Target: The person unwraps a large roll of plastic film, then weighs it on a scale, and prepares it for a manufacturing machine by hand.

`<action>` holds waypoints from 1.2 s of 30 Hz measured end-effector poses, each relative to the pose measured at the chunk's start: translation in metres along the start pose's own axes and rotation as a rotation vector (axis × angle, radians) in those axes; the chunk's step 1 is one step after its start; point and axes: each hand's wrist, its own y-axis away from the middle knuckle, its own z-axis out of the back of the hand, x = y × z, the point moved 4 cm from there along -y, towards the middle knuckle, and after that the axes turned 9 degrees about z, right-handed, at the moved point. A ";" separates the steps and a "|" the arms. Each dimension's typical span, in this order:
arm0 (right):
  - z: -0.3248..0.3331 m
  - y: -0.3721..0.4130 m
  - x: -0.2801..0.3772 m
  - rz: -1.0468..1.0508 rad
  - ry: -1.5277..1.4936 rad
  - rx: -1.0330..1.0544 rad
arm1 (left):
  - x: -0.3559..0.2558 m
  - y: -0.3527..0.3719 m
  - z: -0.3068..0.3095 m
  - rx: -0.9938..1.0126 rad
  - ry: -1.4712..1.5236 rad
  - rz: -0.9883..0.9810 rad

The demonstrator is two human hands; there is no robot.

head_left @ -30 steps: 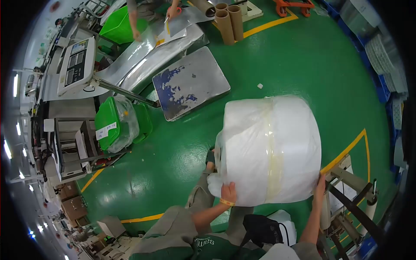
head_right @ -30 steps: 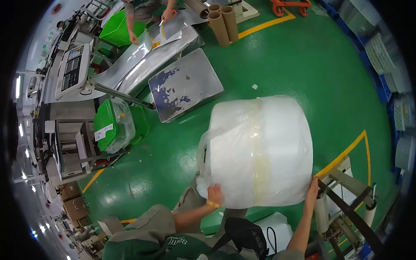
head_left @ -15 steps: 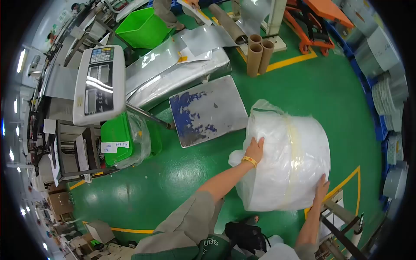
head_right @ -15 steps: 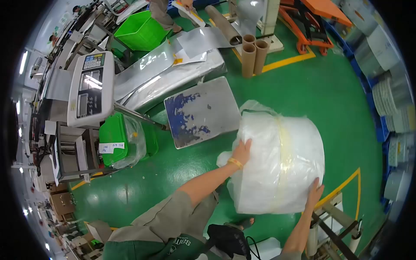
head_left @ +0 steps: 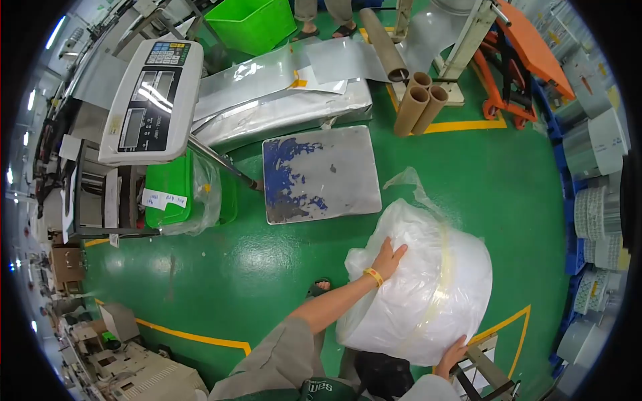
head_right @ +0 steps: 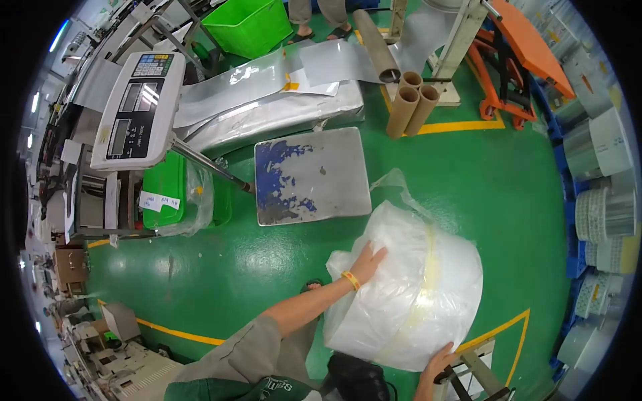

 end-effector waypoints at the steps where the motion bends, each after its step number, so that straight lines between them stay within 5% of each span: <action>1: 0.005 0.017 0.024 -0.034 -0.017 0.004 | -0.003 0.003 0.002 0.021 -0.021 0.014; 6: 0.016 0.063 -0.003 -0.322 -0.091 0.036 | -0.033 -0.002 -0.015 0.202 -0.142 0.048; 8: 0.019 0.070 -0.035 -0.291 0.015 0.102 | -0.030 -0.019 -0.034 0.241 -0.185 0.039; 11: 0.022 0.062 0.006 -0.282 -0.030 0.102 | -0.042 -0.041 -0.045 0.259 -0.274 0.033; 13: 0.019 0.042 0.034 -0.132 -0.146 0.090 | -0.059 -0.040 -0.042 0.104 -0.437 -0.071; 14: 0.015 0.023 0.019 -0.217 -0.093 0.040 | -0.076 -0.024 -0.031 0.003 -0.558 -0.143; 19: -0.010 -0.086 0.008 -0.182 0.064 0.083 | -0.089 0.058 0.038 -0.255 -0.281 -0.490; 22: 0.002 -0.102 0.097 -0.210 0.396 0.042 | -0.032 0.120 0.094 -0.296 -0.335 -0.212; 24: 0.008 -0.083 0.150 0.241 0.452 -0.195 | 0.040 0.169 0.133 -0.310 -0.358 0.172; 26: 0.000 -0.041 0.179 0.713 0.424 -0.170 | 0.125 0.219 0.171 -0.267 -0.572 0.364; 28: -0.009 0.013 0.187 1.063 0.320 0.072 | 0.190 0.281 0.195 -0.340 -0.628 0.531; 30: -0.014 0.056 0.189 0.906 0.525 0.427 | 0.198 0.348 0.196 -0.419 -0.496 0.688; 36: -0.035 0.022 0.200 0.838 0.629 0.439 | 0.234 0.440 0.143 -0.518 -0.297 0.861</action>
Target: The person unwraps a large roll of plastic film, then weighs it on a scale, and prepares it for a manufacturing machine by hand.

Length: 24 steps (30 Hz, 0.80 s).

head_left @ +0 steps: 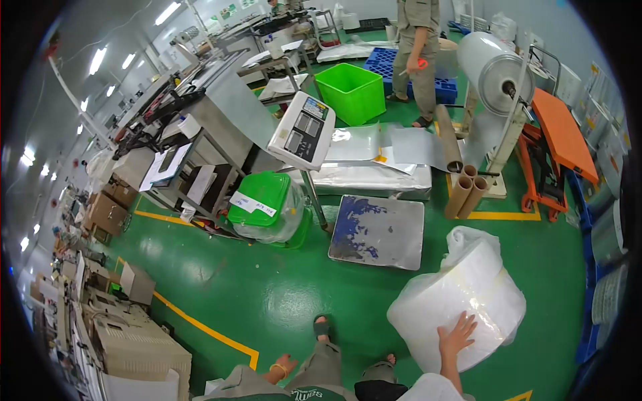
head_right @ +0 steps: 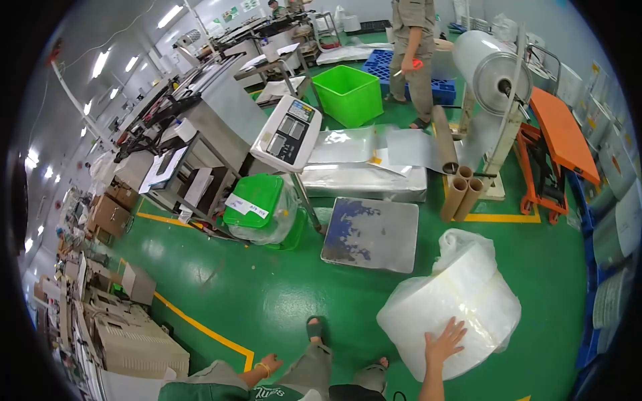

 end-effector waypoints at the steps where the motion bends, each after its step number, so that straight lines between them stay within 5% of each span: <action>1: 0.003 -0.011 -0.005 0.017 -0.002 -0.007 | 0.003 0.005 -0.011 0.014 0.014 0.005; 11: 0.012 -0.080 -0.041 0.019 -0.019 0.012 | -0.037 -0.002 -0.066 0.121 0.119 -0.286; 17: 0.016 -0.100 -0.032 -0.061 0.085 0.202 | -0.077 0.063 0.018 0.103 0.329 -0.282; 18: 0.008 -0.095 -0.015 0.021 0.049 0.064 | -0.084 0.073 0.034 0.104 0.376 -0.291; 20: -0.014 -0.083 0.036 0.243 -0.358 -0.046 | -0.102 0.089 0.061 0.075 0.608 -0.388; 21: -0.027 -0.058 0.081 0.223 -0.747 0.110 | -0.115 0.093 0.072 -0.009 0.666 -0.520; 22: -0.063 -0.042 0.121 0.314 -0.800 0.294 | -0.128 0.097 0.085 -0.104 0.730 -0.642; 23: -0.039 0.009 0.183 0.038 -1.042 0.545 | -0.149 0.133 0.121 -0.191 0.729 -0.762; 24: -0.055 0.040 0.234 -0.011 -1.090 0.763 | -0.166 0.174 0.164 -0.290 0.728 -0.867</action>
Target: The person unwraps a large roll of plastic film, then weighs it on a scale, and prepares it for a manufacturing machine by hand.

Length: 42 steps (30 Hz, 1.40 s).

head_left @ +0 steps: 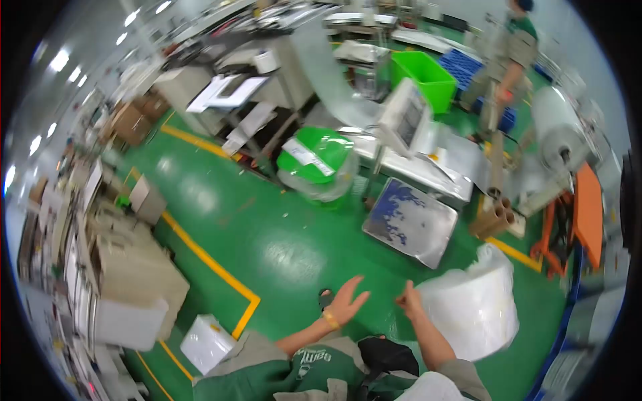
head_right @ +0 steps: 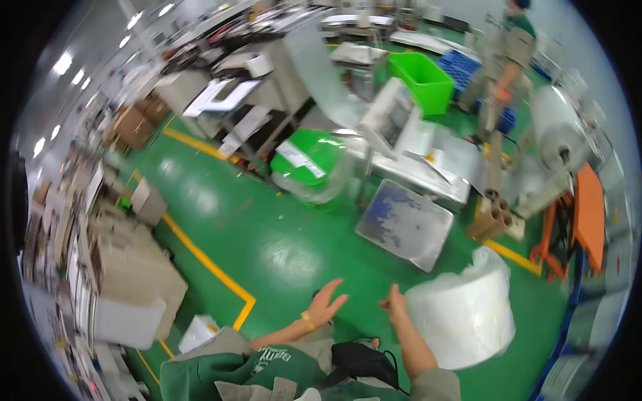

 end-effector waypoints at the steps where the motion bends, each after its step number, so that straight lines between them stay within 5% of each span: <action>1: -0.058 -0.007 -0.007 -0.112 -0.193 0.233 | -0.030 -0.005 0.010 -0.041 -0.021 -0.170; 2: -0.130 0.027 0.018 -0.040 -0.464 0.359 | -0.048 -0.009 0.026 -0.071 -0.057 -0.340; 4: -0.229 0.074 0.082 -0.061 -0.740 0.586 | -0.041 -0.019 0.060 -0.090 -0.631 -0.610; 7: -0.311 0.086 0.149 -0.323 -0.692 0.920 | -0.011 -0.047 0.145 -0.237 -0.452 -0.351; 9: -0.320 0.070 0.194 -0.263 -0.620 1.027 | 0.026 -0.034 0.198 -0.446 -0.904 -0.061; 10: -0.322 0.053 0.223 -0.173 -0.689 0.759 | 0.097 -0.025 0.223 -0.402 -0.660 0.169; 11: -0.307 -0.031 0.221 -0.163 -0.985 0.774 | 0.181 0.003 0.239 -0.479 -0.421 0.571; 12: -0.287 -0.111 0.225 -0.058 -1.217 1.144 | 0.230 0.040 0.261 -0.452 -0.300 0.799; 13: -0.258 -0.159 0.247 -0.278 -1.412 0.474 | 0.255 0.085 0.282 -0.481 -0.298 0.880; 14: -0.235 -0.178 0.279 -0.111 -1.398 0.322 | 0.243 0.127 0.298 -0.506 -0.359 0.944; 15: -0.231 -0.179 0.318 0.084 -1.443 0.227 | 0.269 0.169 0.303 -0.624 -0.377 0.980; 16: -0.205 -0.260 0.328 0.077 -1.430 0.284 | 0.259 0.202 0.308 -0.630 -0.389 1.167; 17: -0.211 -0.258 0.347 0.288 -1.475 0.211 | 0.271 0.236 0.309 -0.647 -0.310 1.312; 18: -0.237 -0.204 0.364 0.230 -1.548 0.132 | 0.278 0.264 0.301 -0.640 -0.232 1.454; 21: -0.231 -0.227 0.362 0.395 -1.613 0.197 | 0.252 0.299 0.258 -0.693 -0.008 1.724; 23: -0.227 -0.229 0.370 0.439 -1.483 0.149 | 0.300 0.302 0.204 -0.637 -0.056 1.692; 26: -0.214 -0.239 0.376 0.295 -1.495 0.172 | 0.286 0.258 0.165 -0.751 0.073 1.618; 30: -0.218 -0.221 0.379 0.191 -1.460 0.130 | 0.303 0.199 0.143 -0.447 0.024 1.527; 32: -0.232 -0.212 0.390 0.192 -1.404 0.072 | 0.250 0.166 0.176 -0.475 0.065 1.490; 35: -0.253 -0.195 0.399 0.235 -1.329 -0.079 | 0.280 0.161 0.213 -0.729 0.003 1.309; 37: -0.226 -0.209 0.388 0.208 -1.338 -0.130 | 0.292 0.164 0.236 -0.558 0.128 1.496; 40: -0.216 -0.215 0.364 0.312 -1.368 -0.208 | 0.349 0.140 0.323 -0.265 -0.002 1.427; 42: -0.255 -0.159 0.389 0.201 -1.542 -0.299 | 0.383 0.099 0.390 -0.196 -0.144 1.361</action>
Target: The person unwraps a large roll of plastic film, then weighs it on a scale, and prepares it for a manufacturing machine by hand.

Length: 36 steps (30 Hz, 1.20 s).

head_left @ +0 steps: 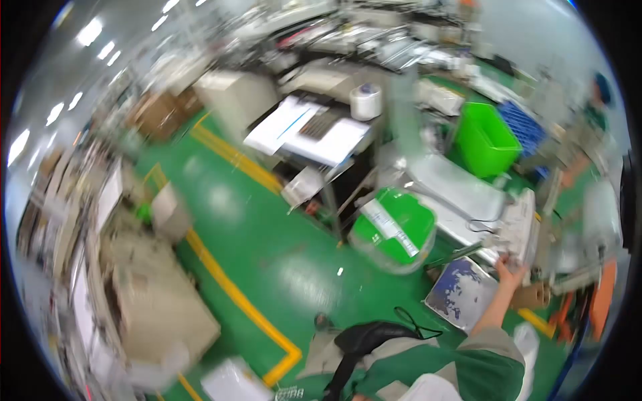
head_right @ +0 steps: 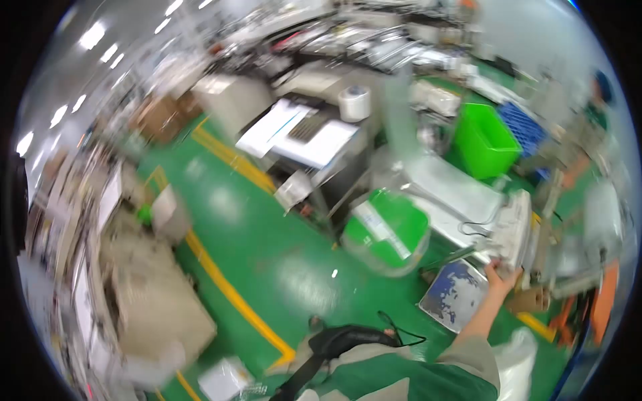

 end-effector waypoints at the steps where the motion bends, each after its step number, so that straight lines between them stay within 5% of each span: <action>1: 0.020 -0.081 0.024 0.050 -0.038 0.175 | -0.021 -0.023 0.024 -0.020 -0.049 -0.038; 2: 0.024 -0.088 0.022 0.113 -0.088 0.124 | -0.036 -0.043 0.051 -0.054 -0.085 -0.061; 4: 0.009 -0.036 -0.005 -0.176 -0.357 -0.098 | -0.064 -0.067 0.100 -0.146 -0.110 -0.106; 7: 0.002 0.006 -0.011 -0.161 -0.415 -0.229 | -0.088 -0.087 0.169 -0.370 -0.090 -0.188; 10: -0.009 0.034 -0.017 -0.175 -0.460 -0.388 | -0.137 -0.099 0.217 -0.517 0.257 -0.347; 12: 0.006 0.008 -0.010 -0.093 -0.262 -0.251 | -0.181 -0.107 0.224 -0.400 0.681 -0.547; 14: 0.021 0.011 -0.009 0.001 0.014 -0.218 | -0.231 -0.069 0.215 -0.475 0.520 -0.541; 16: 0.048 0.013 -0.012 0.007 0.192 -0.238 | -0.262 -0.092 0.188 -0.243 0.444 -0.614; 18: 0.078 0.035 -0.022 -0.063 0.391 0.092 | -0.314 -0.005 0.199 -0.321 0.335 -0.893; 20: 0.101 0.061 -0.014 -0.245 0.825 0.191 | -0.362 0.103 0.232 -0.167 0.596 -1.058; 23: 0.077 0.101 0.010 0.075 1.389 0.568 | -0.407 0.284 0.313 -0.353 0.650 -1.501; 24: 0.060 0.105 0.023 0.241 1.570 0.636 | -0.406 0.351 0.333 -0.575 0.604 -1.654; 27: -0.041 0.198 0.047 0.754 1.429 0.870 | -0.372 0.478 0.360 -1.098 0.526 -2.280; 28: -0.078 0.248 0.051 0.907 1.404 0.920 | -0.360 0.507 0.364 -1.148 0.595 -2.428; 30: -0.120 0.325 0.068 1.248 1.356 1.010 | -0.350 0.555 0.357 -0.785 1.301 -2.775; 31: -0.135 0.356 0.073 1.477 1.260 1.200 | -0.346 0.564 0.354 -0.855 1.405 -2.850; 36: -0.151 0.444 0.074 1.775 1.153 1.478 | -0.341 0.555 0.347 -1.123 1.417 -2.813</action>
